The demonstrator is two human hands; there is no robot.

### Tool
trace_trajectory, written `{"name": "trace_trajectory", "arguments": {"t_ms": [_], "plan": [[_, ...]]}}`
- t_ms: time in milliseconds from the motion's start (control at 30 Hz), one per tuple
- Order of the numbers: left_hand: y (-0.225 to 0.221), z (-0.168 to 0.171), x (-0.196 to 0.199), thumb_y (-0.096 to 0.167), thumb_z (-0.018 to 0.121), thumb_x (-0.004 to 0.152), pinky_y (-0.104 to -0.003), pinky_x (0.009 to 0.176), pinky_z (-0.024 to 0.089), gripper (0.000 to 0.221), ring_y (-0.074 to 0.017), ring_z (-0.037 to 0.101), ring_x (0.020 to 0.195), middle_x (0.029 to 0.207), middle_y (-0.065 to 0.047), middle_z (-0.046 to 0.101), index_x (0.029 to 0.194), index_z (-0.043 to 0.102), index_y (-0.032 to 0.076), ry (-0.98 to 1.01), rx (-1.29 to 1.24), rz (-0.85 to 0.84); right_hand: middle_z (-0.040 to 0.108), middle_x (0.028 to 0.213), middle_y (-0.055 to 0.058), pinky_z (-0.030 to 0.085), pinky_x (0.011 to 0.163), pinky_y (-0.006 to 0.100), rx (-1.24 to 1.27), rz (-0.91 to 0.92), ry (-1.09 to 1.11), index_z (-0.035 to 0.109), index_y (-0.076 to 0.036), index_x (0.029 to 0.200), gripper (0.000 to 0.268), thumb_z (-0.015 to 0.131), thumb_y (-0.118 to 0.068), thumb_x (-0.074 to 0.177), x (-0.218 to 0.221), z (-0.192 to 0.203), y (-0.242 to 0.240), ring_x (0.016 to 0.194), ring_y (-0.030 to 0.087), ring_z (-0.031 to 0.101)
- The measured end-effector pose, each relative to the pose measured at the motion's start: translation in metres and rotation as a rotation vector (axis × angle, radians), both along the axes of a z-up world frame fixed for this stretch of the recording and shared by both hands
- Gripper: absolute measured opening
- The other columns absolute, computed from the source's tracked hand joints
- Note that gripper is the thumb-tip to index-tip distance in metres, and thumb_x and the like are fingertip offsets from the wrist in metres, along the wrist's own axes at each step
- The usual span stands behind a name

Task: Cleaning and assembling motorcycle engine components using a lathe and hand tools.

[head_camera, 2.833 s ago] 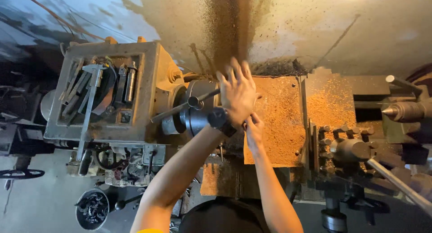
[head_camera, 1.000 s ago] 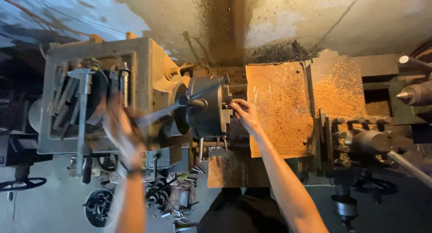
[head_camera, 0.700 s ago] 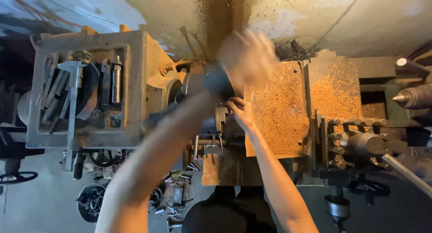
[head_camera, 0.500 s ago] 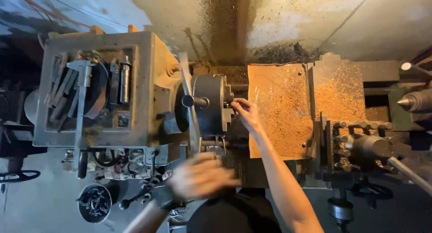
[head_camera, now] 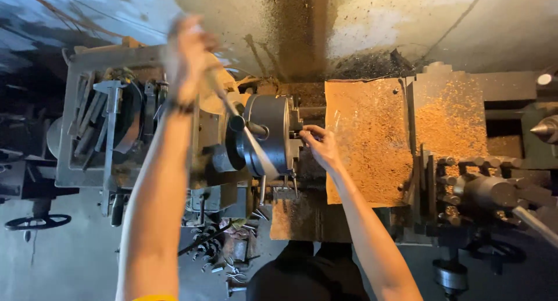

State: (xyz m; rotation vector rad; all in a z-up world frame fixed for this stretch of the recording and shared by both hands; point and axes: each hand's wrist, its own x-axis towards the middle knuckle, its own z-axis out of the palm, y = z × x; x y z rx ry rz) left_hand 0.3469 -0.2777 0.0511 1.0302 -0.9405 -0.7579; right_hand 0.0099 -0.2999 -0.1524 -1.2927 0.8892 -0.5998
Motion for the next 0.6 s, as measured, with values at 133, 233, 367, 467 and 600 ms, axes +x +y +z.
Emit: {"name": "trace_trajectory", "arguments": {"t_ms": [133,233,367,467,600], "plan": [[-0.086,-0.007,-0.173,0.062,0.068,0.091,-0.052,0.088,0.059,0.068,-0.0338,0.065,0.11,0.118,-0.014,0.062,0.131,0.049,0.01,-0.674,0.091,-0.488,0.073,0.081,-0.001,0.046,0.058,0.022,0.012,0.006,0.045,0.075,-0.002,0.116,0.031,0.073,-0.024,0.093,0.0,0.01,0.0,0.069,0.006,0.06],[-0.014,0.084,-0.288,0.061,0.069,0.083,-0.051,0.067,0.056,0.06,-0.0366,0.066,0.079,0.08,-0.019,0.065,0.085,0.067,0.001,-1.541,0.344,-0.374,0.065,0.1,0.003,0.047,0.071,0.024,-0.216,0.031,-0.041,0.072,-0.001,0.122,0.033,0.069,-0.024,0.099,-0.015,0.028,0.015,0.086,0.01,0.057],[0.108,0.096,-0.279,0.049,0.066,0.094,-0.046,0.057,0.051,0.041,-0.0288,0.064,0.061,0.066,-0.01,0.064,0.087,0.065,0.009,-1.562,0.239,-0.489,0.053,0.128,0.01,0.049,0.089,0.027,-0.562,0.076,-0.179,0.067,0.001,0.133,0.036,0.064,-0.024,0.108,-0.019,0.02,0.02,0.111,0.016,0.054],[0.165,0.093,-0.25,0.049,0.061,0.106,-0.036,0.059,0.044,0.047,-0.0196,0.058,0.05,0.055,-0.002,0.058,0.077,0.058,0.014,-1.692,0.183,-0.665,0.071,0.092,0.004,0.049,0.065,0.024,0.03,0.058,0.0,0.072,0.002,0.129,0.044,0.073,-0.031,0.099,-0.007,-0.003,-0.003,0.079,0.012,0.061],[0.175,0.112,-0.232,0.037,0.074,0.099,-0.034,0.07,0.046,0.028,-0.0149,0.064,0.069,0.073,0.001,0.067,0.089,0.066,0.013,-1.217,-0.045,-0.544,0.071,0.096,0.008,0.053,0.065,0.026,0.013,-0.058,0.023,0.06,-0.003,0.139,0.052,0.056,-0.042,0.105,-0.045,0.043,-0.003,0.078,0.014,0.062]]}}
